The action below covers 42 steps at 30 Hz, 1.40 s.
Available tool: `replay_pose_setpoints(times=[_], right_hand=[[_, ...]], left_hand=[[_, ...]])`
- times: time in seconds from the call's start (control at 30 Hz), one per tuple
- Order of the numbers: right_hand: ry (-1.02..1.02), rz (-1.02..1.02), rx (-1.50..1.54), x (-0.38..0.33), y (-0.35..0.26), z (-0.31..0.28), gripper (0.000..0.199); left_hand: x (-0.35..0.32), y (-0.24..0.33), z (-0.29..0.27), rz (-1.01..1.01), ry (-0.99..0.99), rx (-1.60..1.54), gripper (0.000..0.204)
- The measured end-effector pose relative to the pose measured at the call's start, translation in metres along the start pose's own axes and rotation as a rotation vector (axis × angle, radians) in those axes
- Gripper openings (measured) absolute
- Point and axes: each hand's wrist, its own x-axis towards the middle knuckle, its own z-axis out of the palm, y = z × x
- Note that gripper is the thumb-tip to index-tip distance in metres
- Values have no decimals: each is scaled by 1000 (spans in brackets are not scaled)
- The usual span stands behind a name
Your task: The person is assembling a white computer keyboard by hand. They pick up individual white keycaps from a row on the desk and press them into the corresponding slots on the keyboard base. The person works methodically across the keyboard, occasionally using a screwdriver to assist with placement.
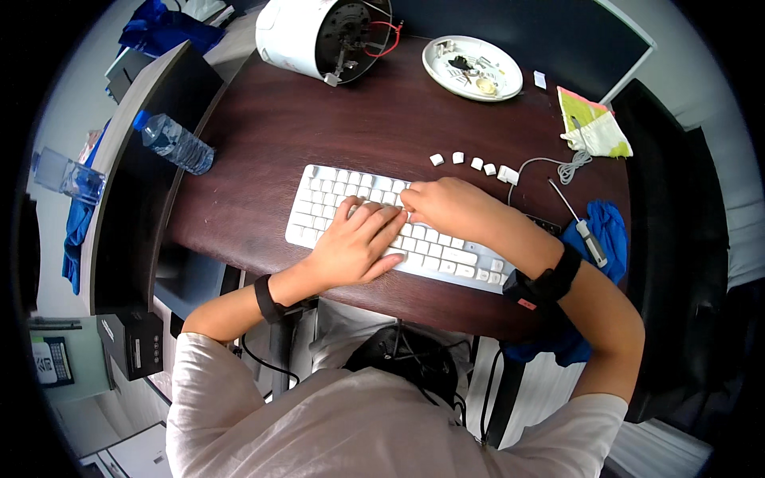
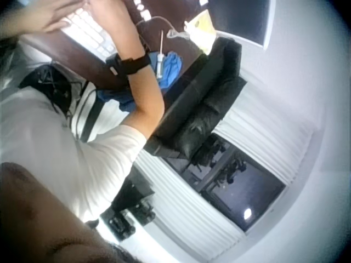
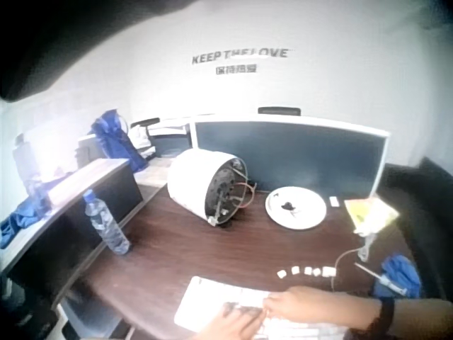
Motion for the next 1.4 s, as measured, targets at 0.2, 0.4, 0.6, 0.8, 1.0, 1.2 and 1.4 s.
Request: replay_pose_setpoints(times=[0.2,0.4,0.6,0.8,1.0,1.2,1.4], right_hand=[[122,-76,-48,0,6,14,15],[131,-120,-139,-1,7,11,18],[70,-148,-236,3,-4,8,7],[55,-224,-331,4,-2,9,6],[56,-295,-410,5,11,9,8],[78,-287,-346,6,12,14,6],[29,-266,-393,5,9,14,8]], left_hand=[[1,0,-3,3,-16,-10,54],[2,0,-3,2,-30,-35,51],[2,2,-1,-7,-50,-13,50],[2,2,0,10,-63,33,51],[5,2,1,3,-68,46,53],[5,3,2,18,-78,93,50],[6,1,2,47,-97,94,50]])
